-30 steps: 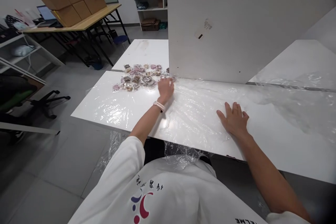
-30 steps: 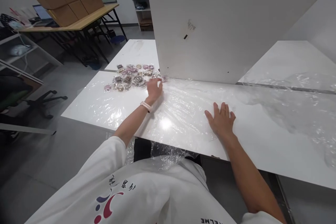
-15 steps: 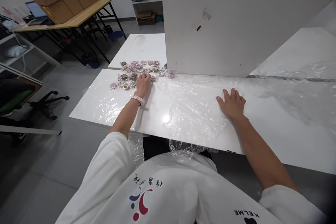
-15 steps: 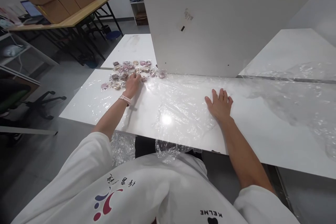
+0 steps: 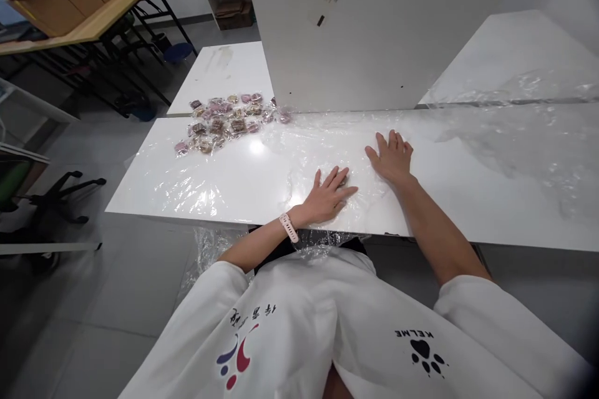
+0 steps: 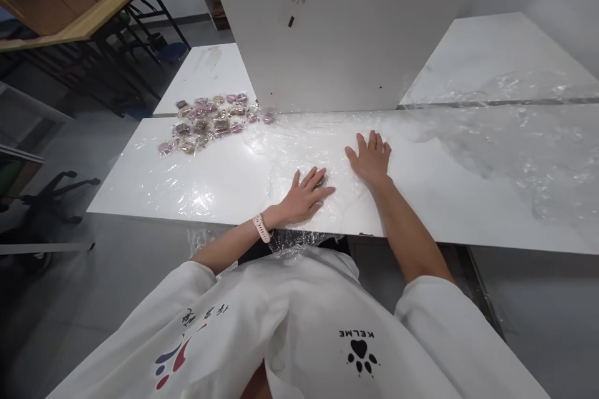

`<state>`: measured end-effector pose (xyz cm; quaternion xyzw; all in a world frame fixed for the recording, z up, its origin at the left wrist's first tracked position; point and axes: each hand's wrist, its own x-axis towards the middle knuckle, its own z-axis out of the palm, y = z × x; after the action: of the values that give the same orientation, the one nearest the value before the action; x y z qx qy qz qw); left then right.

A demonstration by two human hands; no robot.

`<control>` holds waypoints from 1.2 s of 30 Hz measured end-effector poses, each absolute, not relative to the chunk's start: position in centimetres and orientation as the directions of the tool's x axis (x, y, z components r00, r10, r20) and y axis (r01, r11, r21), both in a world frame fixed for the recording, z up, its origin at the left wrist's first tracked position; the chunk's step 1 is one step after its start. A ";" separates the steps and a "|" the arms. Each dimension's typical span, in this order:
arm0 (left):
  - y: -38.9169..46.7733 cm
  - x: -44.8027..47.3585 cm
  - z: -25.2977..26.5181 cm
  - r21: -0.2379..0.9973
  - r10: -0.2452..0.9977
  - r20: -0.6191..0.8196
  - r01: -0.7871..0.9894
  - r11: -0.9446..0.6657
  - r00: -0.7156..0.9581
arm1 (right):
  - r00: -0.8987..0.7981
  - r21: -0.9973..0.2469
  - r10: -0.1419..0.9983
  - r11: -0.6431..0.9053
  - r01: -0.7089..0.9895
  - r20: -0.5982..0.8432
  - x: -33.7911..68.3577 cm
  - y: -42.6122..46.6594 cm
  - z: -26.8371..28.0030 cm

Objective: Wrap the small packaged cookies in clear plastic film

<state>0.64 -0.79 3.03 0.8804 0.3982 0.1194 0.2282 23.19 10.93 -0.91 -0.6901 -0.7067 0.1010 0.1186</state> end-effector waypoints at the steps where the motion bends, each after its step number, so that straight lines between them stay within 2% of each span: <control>1: -0.9 0.3 2.9 0.502 0.747 0.020 0.639 -0.583 0.665 | -0.014 -0.330 0.999 0.027 0.944 0.041 23.3 10.9 -0.7; 4: -1.7 -3.1 4.5 0.492 0.742 0.057 0.628 -0.604 0.669 | 0.001 -0.428 0.978 0.090 0.899 0.208 24.2 9.0 0.4; 7: -4.7 -8.6 6.3 0.451 0.740 0.049 0.646 -0.616 0.671 | -0.127 -0.485 0.895 0.346 0.803 0.428 25.4 2.8 1.4; 10: -8.6 -12.6 5.1 0.362 0.757 -0.013 0.708 -0.606 0.654 | -0.371 -0.459 0.839 0.533 0.711 0.399 25.0 -5.7 0.9; 12: -10.4 -13.1 3.0 0.304 0.794 0.057 0.747 -0.591 0.605 | -0.432 -0.390 0.822 0.561 0.730 0.372 23.3 -10.2 -0.2; 14: -10.9 -12.2 0.8 0.302 0.811 0.177 0.753 -0.584 0.558 | -0.389 -0.345 0.828 0.531 0.774 0.404 21.2 -12.6 -1.1; 17: -10.3 -10.2 -0.3 0.412 0.809 0.332 0.697 -0.588 0.486 | -0.241 -0.378 0.832 0.460 0.804 0.500 18.6 -12.7 -1.6; 19: -9.5 -9.5 0.4 0.520 0.827 0.384 0.644 -0.562 0.411 | -0.188 -0.412 0.824 0.449 0.793 0.535 18.3 -11.6 -1.2; 23: -7.7 -9.5 3.6 0.715 0.911 0.342 0.566 -0.410 0.229 | -0.215 -0.488 0.854 0.458 0.743 0.473 20.7 -9.0 0.0; 27: -4.0 -8.8 6.4 0.817 0.974 0.189 0.530 -0.225 0.123 | -0.199 -0.680 0.938 0.343 0.648 0.284 23.1 -5.9 1.9; 31: 0.6 -7.4 7.3 0.795 0.998 0.051 0.604 -0.063 0.038 | -0.260 -0.806 0.963 0.211 0.553 0.074 23.4 -3.4 3.7; 34: 3.1 -6.7 6.8 0.734 0.999 -0.042 0.679 0.025 0.009 | -0.320 -0.802 0.944 0.247 0.544 0.074 22.8 -2.9 3.2; 36: 4.2 -6.4 5.9 0.689 0.998 -0.062 0.723 0.037 0.008 | -0.226 -0.787 0.969 0.218 0.577 0.103 22.2 -2.6 2.1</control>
<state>-6.37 4.15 5.94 0.6506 0.6615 0.2415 0.2843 22.18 -2.58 2.11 -0.5394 -0.7162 0.3162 0.3099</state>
